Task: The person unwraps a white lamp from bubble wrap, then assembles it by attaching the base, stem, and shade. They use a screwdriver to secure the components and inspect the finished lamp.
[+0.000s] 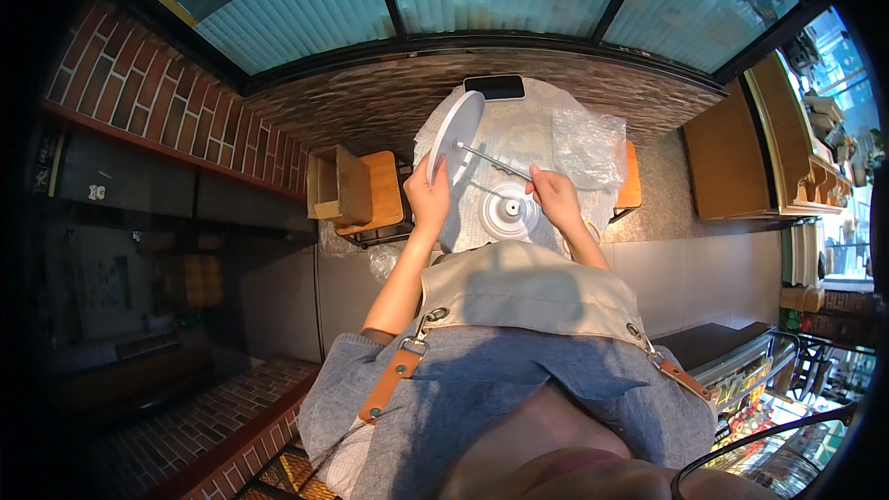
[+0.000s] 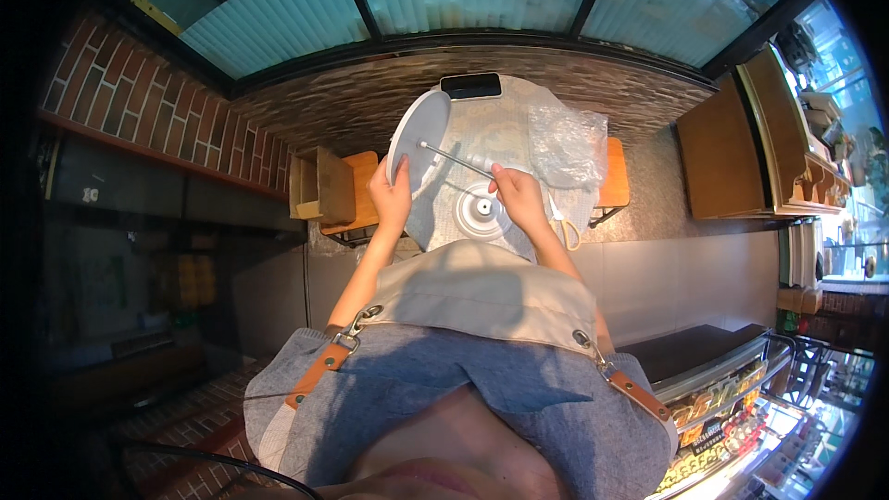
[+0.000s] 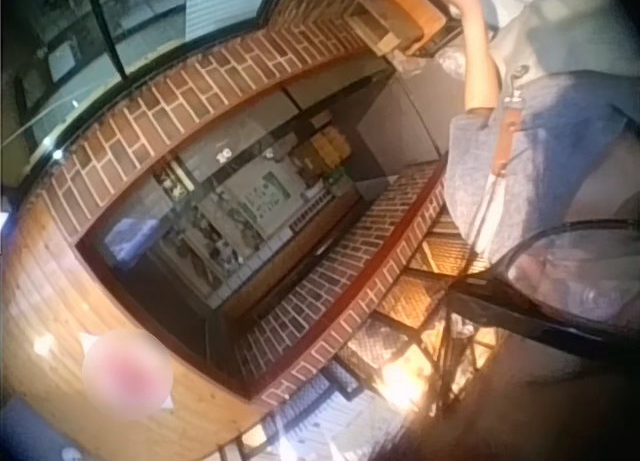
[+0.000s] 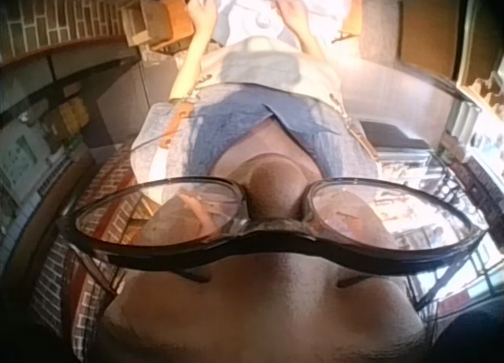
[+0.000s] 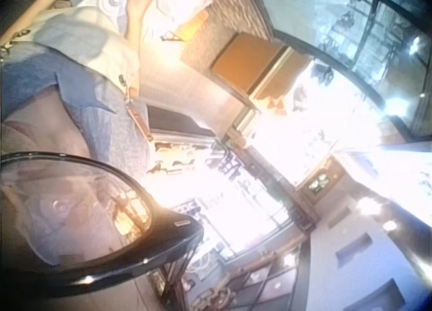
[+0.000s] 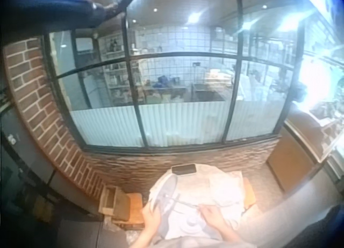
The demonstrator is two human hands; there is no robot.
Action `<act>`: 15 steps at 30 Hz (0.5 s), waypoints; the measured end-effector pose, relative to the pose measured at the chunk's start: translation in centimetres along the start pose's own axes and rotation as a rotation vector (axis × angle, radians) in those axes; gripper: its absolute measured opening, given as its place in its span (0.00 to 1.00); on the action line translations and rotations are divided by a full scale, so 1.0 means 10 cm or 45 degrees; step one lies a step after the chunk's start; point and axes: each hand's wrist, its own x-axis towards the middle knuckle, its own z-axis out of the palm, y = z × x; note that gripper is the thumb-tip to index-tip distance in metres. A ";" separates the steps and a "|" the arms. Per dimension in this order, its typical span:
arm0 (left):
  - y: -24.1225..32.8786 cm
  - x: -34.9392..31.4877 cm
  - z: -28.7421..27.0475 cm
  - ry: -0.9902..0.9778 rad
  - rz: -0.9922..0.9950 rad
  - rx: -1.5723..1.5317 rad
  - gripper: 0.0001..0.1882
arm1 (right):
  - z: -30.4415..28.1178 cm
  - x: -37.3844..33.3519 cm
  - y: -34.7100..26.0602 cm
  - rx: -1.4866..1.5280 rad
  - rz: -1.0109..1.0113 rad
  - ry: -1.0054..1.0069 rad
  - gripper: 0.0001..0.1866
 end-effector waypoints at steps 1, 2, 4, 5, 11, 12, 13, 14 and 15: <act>0.02 0.00 0.00 -0.016 -0.004 0.006 0.11 | 0.02 0.00 0.07 -0.096 -0.131 0.095 0.18; 0.03 0.00 0.01 -0.033 -0.009 0.012 0.11 | 0.03 0.00 0.12 -0.193 -0.261 0.191 0.18; 0.03 0.00 0.02 -0.035 -0.026 0.003 0.11 | 0.08 -0.03 0.09 -0.024 -0.233 0.205 0.17; 0.03 -0.01 0.02 -0.036 -0.035 -0.002 0.11 | 0.09 -0.04 0.07 0.060 -0.218 0.214 0.16; 0.02 0.02 0.08 -0.062 -0.002 0.010 0.11 | 0.01 -0.12 0.07 -0.196 -0.336 0.230 0.10; 0.01 0.02 0.09 -0.068 -0.016 0.007 0.11 | 0.01 -0.14 0.03 -0.188 -0.338 0.254 0.10; 0.00 0.01 0.10 -0.073 -0.029 0.005 0.11 | 0.01 -0.16 -0.01 -0.180 -0.341 0.277 0.10; 0.00 0.00 0.10 -0.078 -0.042 0.003 0.11 | 0.01 -0.16 -0.02 -0.172 -0.344 0.300 0.10; 0.01 0.01 0.12 -0.075 -0.059 -0.014 0.11 | -0.02 -0.15 -0.02 -0.188 -0.231 0.241 0.10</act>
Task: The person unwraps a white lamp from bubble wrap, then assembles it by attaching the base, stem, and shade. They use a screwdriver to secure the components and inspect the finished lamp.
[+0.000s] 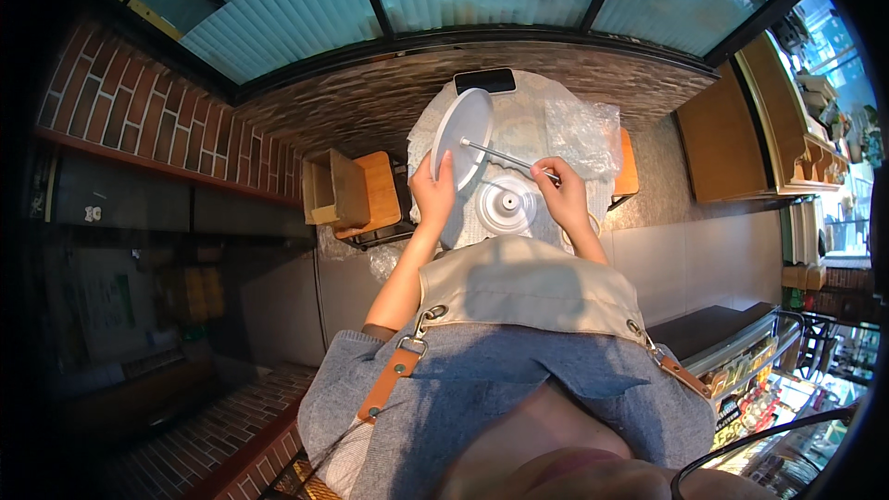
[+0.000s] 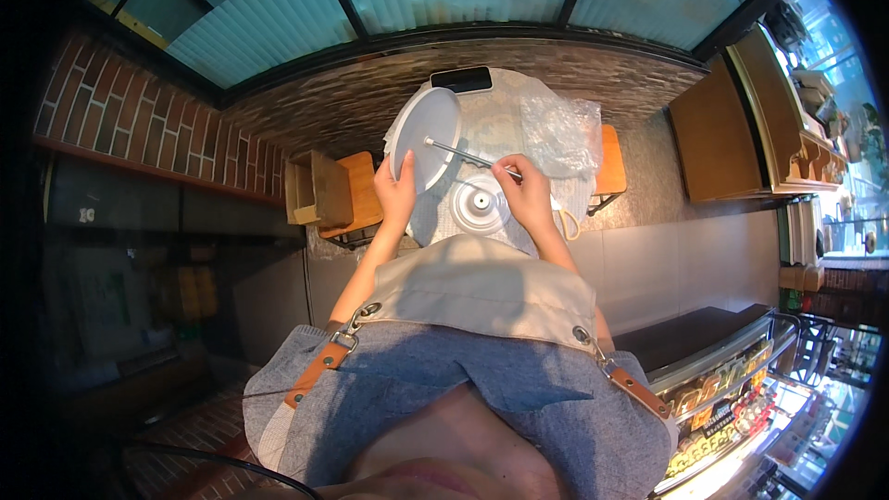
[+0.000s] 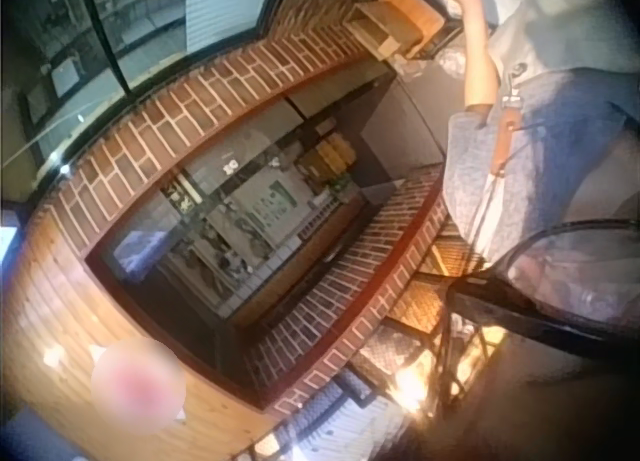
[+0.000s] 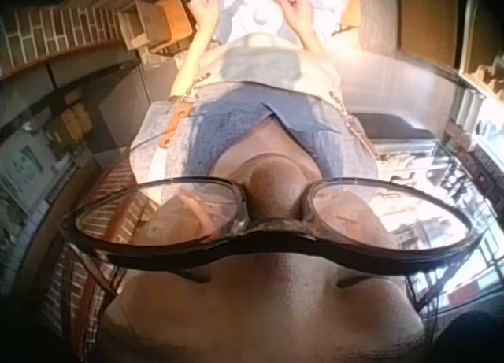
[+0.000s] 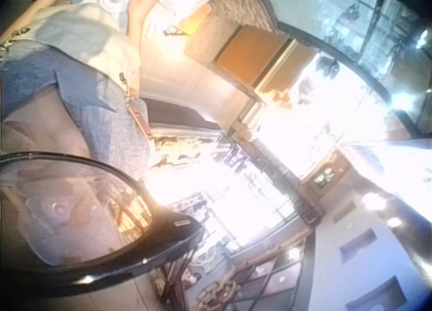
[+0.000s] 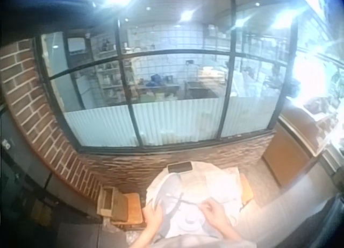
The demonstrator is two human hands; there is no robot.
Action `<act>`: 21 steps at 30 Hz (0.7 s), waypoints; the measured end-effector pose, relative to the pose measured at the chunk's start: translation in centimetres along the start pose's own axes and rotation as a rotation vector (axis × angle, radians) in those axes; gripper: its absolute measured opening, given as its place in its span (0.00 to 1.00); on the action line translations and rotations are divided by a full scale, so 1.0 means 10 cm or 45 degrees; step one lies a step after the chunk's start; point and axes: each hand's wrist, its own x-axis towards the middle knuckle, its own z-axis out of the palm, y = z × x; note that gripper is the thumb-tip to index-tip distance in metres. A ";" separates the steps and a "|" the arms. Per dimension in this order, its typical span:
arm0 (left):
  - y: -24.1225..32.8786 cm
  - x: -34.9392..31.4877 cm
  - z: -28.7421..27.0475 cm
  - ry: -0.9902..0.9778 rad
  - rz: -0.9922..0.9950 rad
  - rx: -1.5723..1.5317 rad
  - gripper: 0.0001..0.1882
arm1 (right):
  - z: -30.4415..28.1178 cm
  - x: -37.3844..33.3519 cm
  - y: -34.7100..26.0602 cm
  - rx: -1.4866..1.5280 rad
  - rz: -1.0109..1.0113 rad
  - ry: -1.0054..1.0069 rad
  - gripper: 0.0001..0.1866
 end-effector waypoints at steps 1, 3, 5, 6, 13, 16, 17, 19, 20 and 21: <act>0.01 0.00 0.01 0.003 -0.016 -0.018 0.11 | -0.03 0.03 0.03 -0.019 0.106 -0.070 0.11; 0.02 0.00 0.02 -0.010 -0.036 -0.027 0.11 | -0.07 0.08 0.09 -0.056 0.316 -0.212 0.11; 0.02 0.02 0.01 -0.039 -0.044 -0.012 0.12 | 0.03 0.02 0.16 -0.021 -0.070 0.022 0.14; -0.02 0.03 0.00 -0.017 -0.055 -0.018 0.12 | 0.09 0.00 0.12 -0.004 -0.264 0.130 0.16; -0.10 0.03 0.00 0.011 -0.087 -0.077 0.13 | -0.01 0.04 0.16 0.005 0.111 -0.044 0.13; -0.16 0.02 0.01 0.040 -0.132 -0.042 0.13 | -0.10 0.00 0.09 -0.126 0.002 0.117 0.09; -0.20 0.03 0.02 0.053 -0.149 -0.017 0.13 | -0.14 -0.02 0.05 -0.102 -0.014 0.137 0.08; -0.38 0.05 0.01 0.100 -0.292 -0.140 0.13 | -0.22 -0.05 -0.05 -0.050 -0.045 0.185 0.06; -0.48 0.07 0.01 0.120 -0.363 -0.203 0.13 | -0.25 -0.05 -0.01 -0.085 -0.003 0.154 0.06; -0.60 0.08 0.04 0.119 -0.437 -0.309 0.13 | -0.27 -0.07 0.03 -0.144 -0.021 0.125 0.06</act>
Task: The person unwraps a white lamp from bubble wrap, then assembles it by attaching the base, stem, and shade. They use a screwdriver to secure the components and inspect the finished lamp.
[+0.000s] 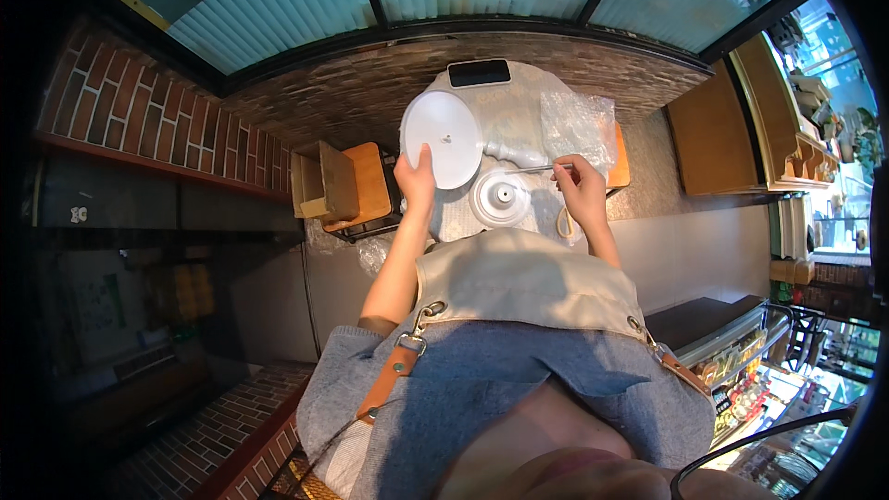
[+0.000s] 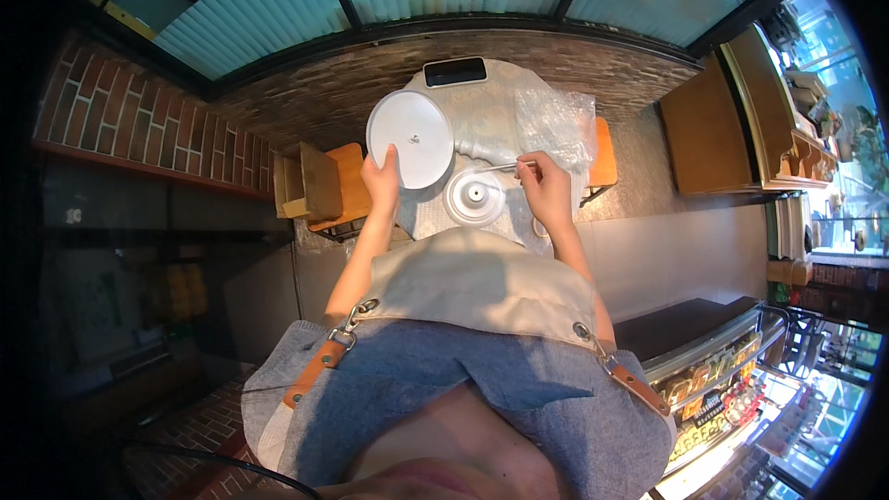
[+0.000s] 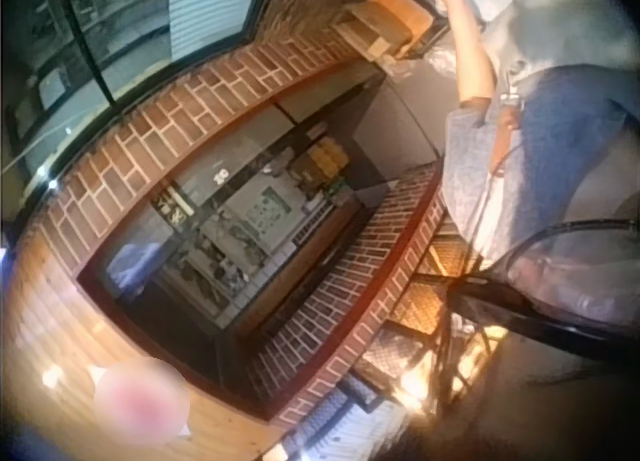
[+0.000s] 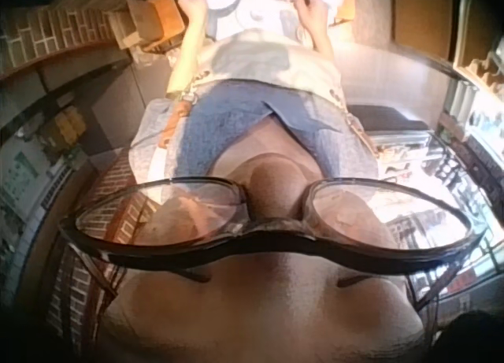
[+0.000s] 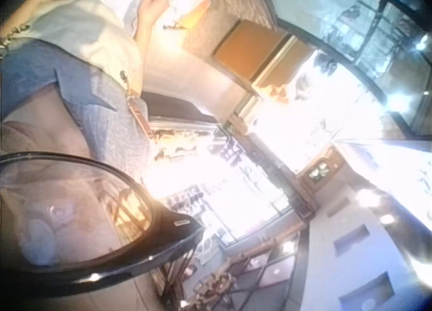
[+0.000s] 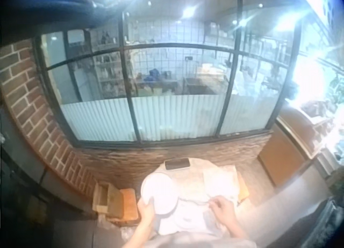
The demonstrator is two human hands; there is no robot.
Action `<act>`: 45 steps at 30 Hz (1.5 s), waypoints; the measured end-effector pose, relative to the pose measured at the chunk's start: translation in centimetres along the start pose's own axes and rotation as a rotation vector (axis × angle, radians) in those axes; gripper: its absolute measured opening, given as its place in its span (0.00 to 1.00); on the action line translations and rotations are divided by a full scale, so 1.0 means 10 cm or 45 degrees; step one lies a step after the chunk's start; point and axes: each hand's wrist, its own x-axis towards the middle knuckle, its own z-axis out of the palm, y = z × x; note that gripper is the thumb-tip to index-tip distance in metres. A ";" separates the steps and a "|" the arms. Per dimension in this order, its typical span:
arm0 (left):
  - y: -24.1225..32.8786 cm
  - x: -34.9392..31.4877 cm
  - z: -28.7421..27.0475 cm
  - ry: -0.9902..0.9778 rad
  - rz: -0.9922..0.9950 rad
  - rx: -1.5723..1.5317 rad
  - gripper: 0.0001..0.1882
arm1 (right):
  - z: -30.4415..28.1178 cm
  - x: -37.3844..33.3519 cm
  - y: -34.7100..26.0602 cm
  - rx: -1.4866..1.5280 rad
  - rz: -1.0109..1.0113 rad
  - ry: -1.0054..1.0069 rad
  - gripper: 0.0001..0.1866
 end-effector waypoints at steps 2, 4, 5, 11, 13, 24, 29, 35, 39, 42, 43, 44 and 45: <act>-0.28 0.10 -0.02 0.023 -0.327 -0.298 0.13 | -0.01 -0.03 0.04 -0.111 -0.048 -0.075 0.06; -0.63 0.14 -0.02 0.005 -0.448 -0.516 0.15 | 0.05 -0.10 -0.01 -0.211 -0.184 -0.105 0.05; -0.80 0.16 -0.01 0.001 -0.503 -0.628 0.15 | 0.08 -0.12 -0.02 -0.240 -0.225 -0.119 0.05; -1.22 0.04 0.02 0.056 -0.701 -0.203 0.19 | 0.25 -0.15 -0.15 -0.409 -0.393 -0.280 0.05; -1.16 -0.02 -0.02 0.027 -0.667 0.060 0.24 | 0.25 -0.13 -0.19 -0.474 -0.441 -0.294 0.05; -0.65 -0.22 -0.23 -0.173 0.039 1.167 0.37 | 0.24 -0.03 -0.26 -0.587 -0.630 -0.477 0.06; -0.77 -0.27 -0.23 -0.482 0.558 1.197 0.39 | 0.28 0.05 -0.34 -1.005 -0.526 -0.499 0.09; -0.55 -0.37 0.05 -0.951 0.730 0.803 0.35 | 0.24 0.11 -0.44 -0.787 -0.752 -0.270 0.12; -0.52 -0.50 0.31 -1.245 0.575 0.532 0.28 | 0.25 0.10 -0.39 -1.117 -0.563 -0.509 0.11; -0.60 -0.55 0.35 -1.273 0.492 0.478 0.20 | 0.24 0.10 -0.53 -1.107 -0.557 -0.546 0.10; -0.63 -0.55 0.35 -1.239 0.480 0.492 0.19 | 0.20 0.09 -0.57 -1.013 -0.628 -0.561 0.10; -0.66 -0.55 0.34 -1.205 0.468 0.506 0.18 | 0.17 0.09 -0.59 -0.918 -0.699 -0.576 0.10; -0.64 -0.57 0.35 -1.159 0.517 0.485 0.17 | 0.16 0.08 -0.55 -0.976 -0.698 -0.596 0.10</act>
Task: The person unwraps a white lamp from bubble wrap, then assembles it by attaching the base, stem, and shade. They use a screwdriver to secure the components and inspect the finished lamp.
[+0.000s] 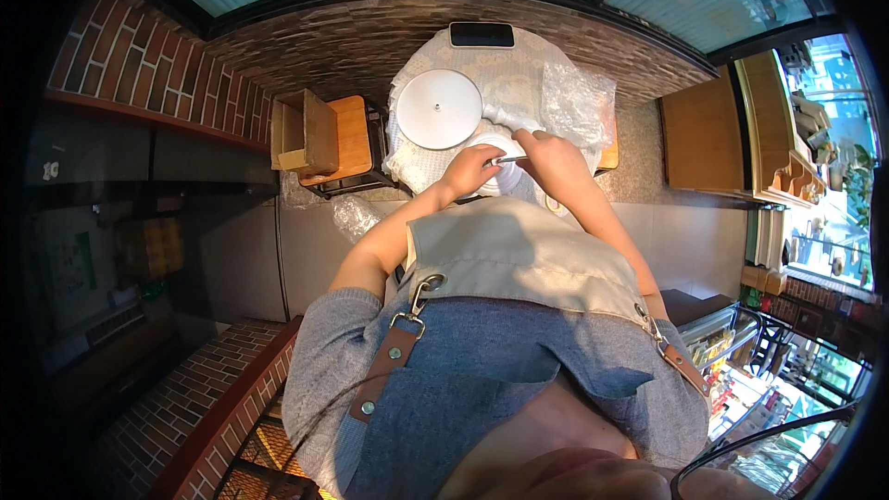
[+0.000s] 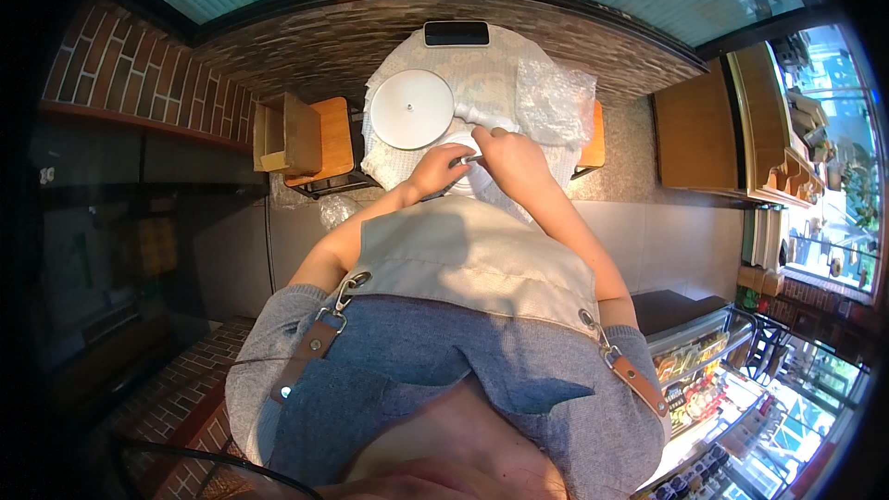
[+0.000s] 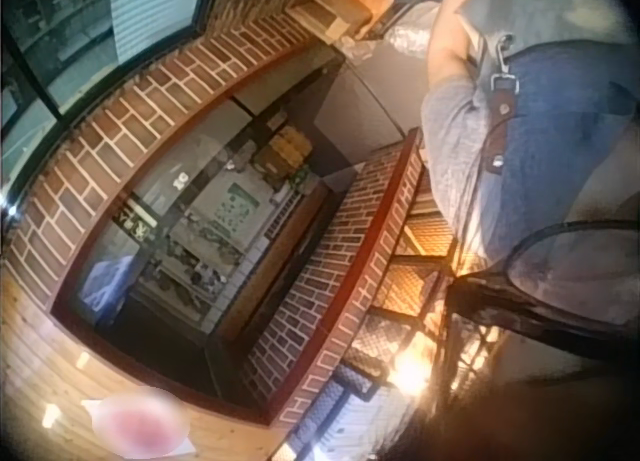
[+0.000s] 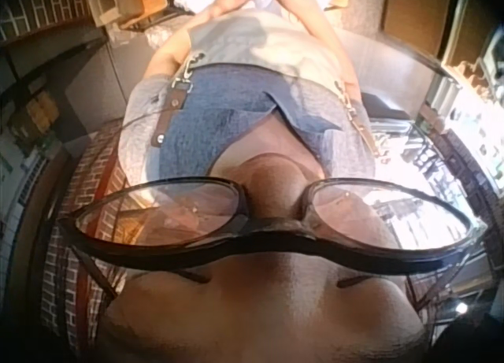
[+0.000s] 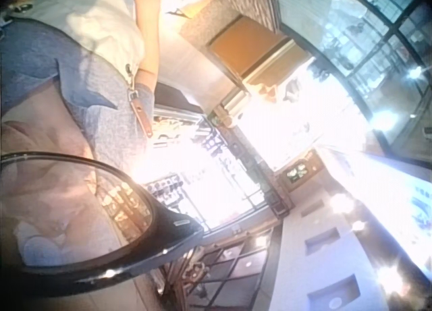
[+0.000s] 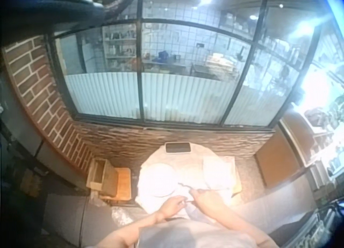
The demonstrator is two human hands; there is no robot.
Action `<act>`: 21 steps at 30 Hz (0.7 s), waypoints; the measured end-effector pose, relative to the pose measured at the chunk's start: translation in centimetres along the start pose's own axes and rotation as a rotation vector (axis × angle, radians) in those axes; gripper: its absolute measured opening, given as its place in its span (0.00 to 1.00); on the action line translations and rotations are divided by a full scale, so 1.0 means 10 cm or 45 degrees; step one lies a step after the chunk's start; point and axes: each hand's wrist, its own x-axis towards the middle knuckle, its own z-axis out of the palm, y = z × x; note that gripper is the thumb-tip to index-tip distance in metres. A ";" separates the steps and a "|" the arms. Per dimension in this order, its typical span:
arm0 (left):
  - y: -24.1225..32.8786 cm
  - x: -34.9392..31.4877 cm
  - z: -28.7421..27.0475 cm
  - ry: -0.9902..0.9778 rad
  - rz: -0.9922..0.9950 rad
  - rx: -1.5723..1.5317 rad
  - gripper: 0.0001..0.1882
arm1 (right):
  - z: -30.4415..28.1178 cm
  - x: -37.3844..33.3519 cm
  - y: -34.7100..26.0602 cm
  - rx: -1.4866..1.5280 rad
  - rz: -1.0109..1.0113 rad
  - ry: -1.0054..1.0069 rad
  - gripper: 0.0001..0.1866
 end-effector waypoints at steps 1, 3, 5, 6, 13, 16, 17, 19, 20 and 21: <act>0.01 0.00 0.01 0.004 -0.002 -0.008 0.17 | 0.05 -0.03 0.03 -0.049 0.001 -0.036 0.10; 0.03 0.01 0.01 0.021 -0.010 -0.025 0.16 | 0.19 -0.06 0.09 -0.113 -0.001 -0.055 0.10; 0.04 0.03 0.03 0.043 -0.004 -0.033 0.16 | 0.31 -0.07 0.14 -0.145 -0.005 -0.018 0.11; 0.04 0.01 0.03 0.053 -0.007 -0.036 0.16 | 0.22 -0.06 0.03 -0.141 0.039 -0.066 0.08; -0.10 0.00 0.09 0.115 0.052 -0.092 0.16 | 0.17 -0.02 0.07 -0.244 0.010 0.102 0.16; -0.09 0.00 0.11 0.132 0.066 -0.024 0.18 | 0.26 -0.03 0.15 -0.227 -0.089 0.138 0.17; -0.09 0.01 0.09 0.070 0.032 -0.026 0.19 | 0.29 -0.03 0.13 -0.290 -0.023 0.078 0.16; -0.08 0.03 0.06 0.009 0.009 -0.020 0.20 | 0.23 -0.02 0.06 -0.337 0.020 0.034 0.16; -0.08 0.03 0.04 0.005 0.024 -0.014 0.21 | 0.16 -0.02 0.05 -0.323 0.005 0.051 0.16; -0.06 0.03 0.03 -0.003 0.038 -0.009 0.21 | 0.11 -0.02 0.03 -0.307 -0.006 0.066 0.16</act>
